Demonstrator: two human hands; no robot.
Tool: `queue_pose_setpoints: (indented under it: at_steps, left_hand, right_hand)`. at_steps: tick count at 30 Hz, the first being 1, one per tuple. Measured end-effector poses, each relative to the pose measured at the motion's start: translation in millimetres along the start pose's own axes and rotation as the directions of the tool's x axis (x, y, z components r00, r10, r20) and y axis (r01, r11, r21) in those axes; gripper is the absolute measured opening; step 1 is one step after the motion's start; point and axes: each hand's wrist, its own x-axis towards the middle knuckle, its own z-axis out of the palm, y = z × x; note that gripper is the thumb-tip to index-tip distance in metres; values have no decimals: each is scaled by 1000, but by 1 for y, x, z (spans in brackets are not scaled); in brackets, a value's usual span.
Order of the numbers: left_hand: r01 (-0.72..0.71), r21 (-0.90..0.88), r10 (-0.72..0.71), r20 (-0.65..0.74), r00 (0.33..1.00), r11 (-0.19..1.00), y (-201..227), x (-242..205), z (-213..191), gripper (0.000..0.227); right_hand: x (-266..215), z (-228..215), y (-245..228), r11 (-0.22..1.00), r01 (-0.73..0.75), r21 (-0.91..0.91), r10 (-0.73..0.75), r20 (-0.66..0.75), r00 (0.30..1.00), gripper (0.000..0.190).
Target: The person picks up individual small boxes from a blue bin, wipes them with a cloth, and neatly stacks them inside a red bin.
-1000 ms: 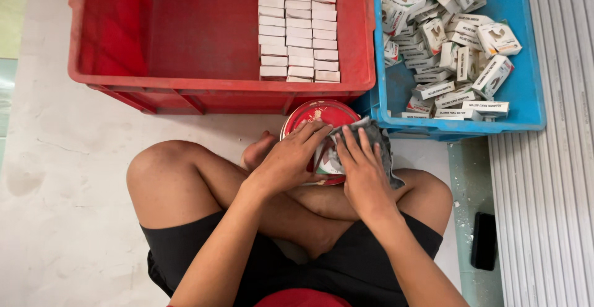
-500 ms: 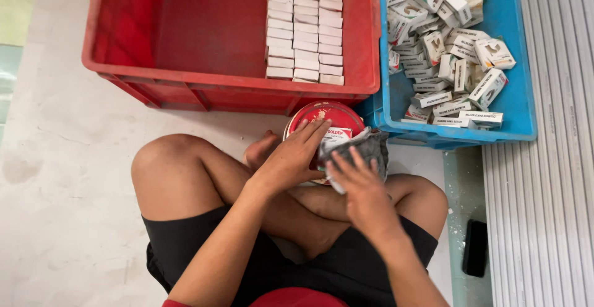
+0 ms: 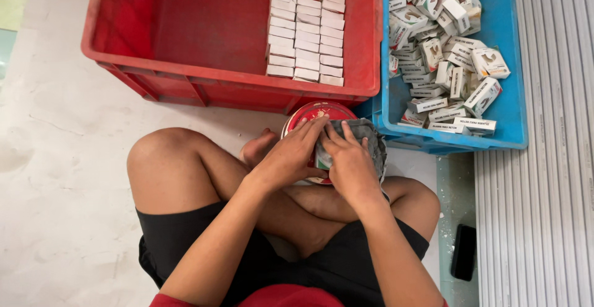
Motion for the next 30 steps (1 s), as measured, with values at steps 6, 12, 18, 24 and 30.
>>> queue_pose_setpoints:
  at_steps: [6,12,18,24,30]
  left_hand:
    - [-34,41,35,-40,999,999,13,-3,-3,125]
    - [-187,23,187,-236,954,982,15,-15,4,111]
    - [-249,39,248,-320,915,968,13,-14,4,111]
    - [-151,-175,102,-263,959,973,19,-12,4,131]
    - [-227,-119,196,-231,953,967,22,-11,-1,119]
  right_hand:
    - [-30,-2,-18,977,7,213,36,-199,979,81]
    - [-69,-6,17,774,283,567,-9,-436,900,78]
    - [-92,-16,2,769,291,569,79,-536,841,79]
    - [-106,-20,-21,829,367,423,-66,-578,814,70]
    - [-116,-26,-11,833,448,323,-207,-571,795,66]
